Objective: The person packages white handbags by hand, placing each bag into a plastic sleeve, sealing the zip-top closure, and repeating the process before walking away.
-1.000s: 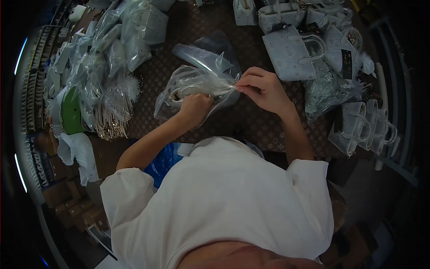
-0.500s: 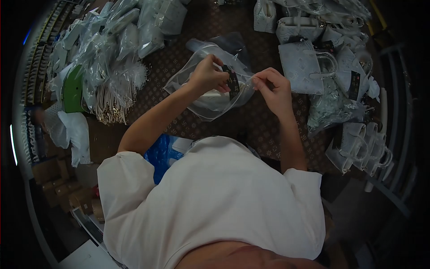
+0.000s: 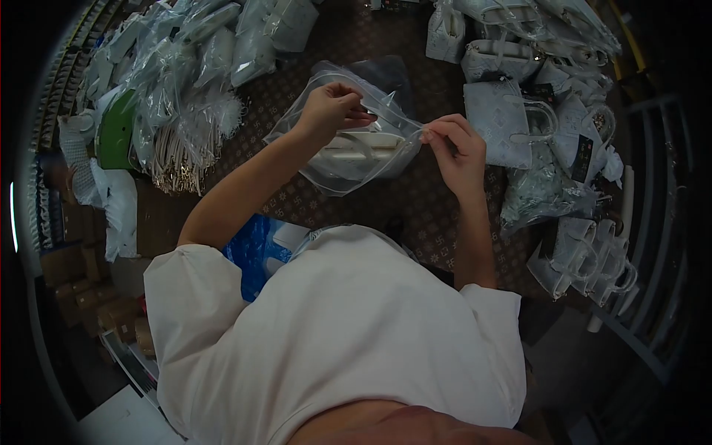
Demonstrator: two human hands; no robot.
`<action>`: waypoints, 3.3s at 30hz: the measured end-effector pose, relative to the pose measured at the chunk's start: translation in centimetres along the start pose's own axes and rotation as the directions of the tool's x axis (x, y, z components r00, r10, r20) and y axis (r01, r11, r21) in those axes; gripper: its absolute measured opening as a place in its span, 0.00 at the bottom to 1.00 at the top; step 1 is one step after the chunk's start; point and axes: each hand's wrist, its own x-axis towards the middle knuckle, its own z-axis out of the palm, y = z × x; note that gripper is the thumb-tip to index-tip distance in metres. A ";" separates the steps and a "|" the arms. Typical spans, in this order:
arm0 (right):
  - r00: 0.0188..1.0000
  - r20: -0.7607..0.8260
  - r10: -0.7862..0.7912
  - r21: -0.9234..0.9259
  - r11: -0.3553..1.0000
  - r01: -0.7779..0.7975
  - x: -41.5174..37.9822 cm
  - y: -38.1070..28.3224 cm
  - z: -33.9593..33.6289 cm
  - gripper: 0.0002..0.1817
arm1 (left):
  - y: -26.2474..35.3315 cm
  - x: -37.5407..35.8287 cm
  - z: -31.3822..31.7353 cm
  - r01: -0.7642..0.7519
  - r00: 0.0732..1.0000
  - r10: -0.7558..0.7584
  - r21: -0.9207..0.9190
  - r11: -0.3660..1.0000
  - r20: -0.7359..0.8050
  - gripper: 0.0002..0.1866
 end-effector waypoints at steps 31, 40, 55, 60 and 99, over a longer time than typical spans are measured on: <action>0.991 0.133 0.025 -0.163 0.987 -0.003 0.5 -1.4 -1.7 0.04 | 2.6 -2.1 6.2 -0.863 0.471 0.373 0.506 0.005 0.799 0.04; 0.997 -0.067 -0.035 -0.100 0.995 0.029 -0.5 -1.3 -0.8 0.03 | 2.1 -3.3 2.3 -0.828 0.537 0.437 0.551 0.107 0.721 0.06; 0.968 -0.251 0.024 -0.085 0.995 -0.046 -2.3 0.2 -1.1 0.01 | 4.8 -7.1 -14.5 -0.697 0.575 0.523 0.711 -0.090 0.630 0.06; 0.964 -0.216 0.158 -0.010 0.986 -0.164 -2.3 -0.3 -1.8 0.01 | 4.2 -5.9 -15.7 -0.714 0.470 0.548 0.663 -0.225 0.692 0.08; 0.566 -0.058 0.822 -0.316 0.523 -0.792 -0.9 15.6 17.9 0.16 | 4.1 12.5 -20.7 -0.751 0.260 0.724 0.605 -0.264 0.638 0.13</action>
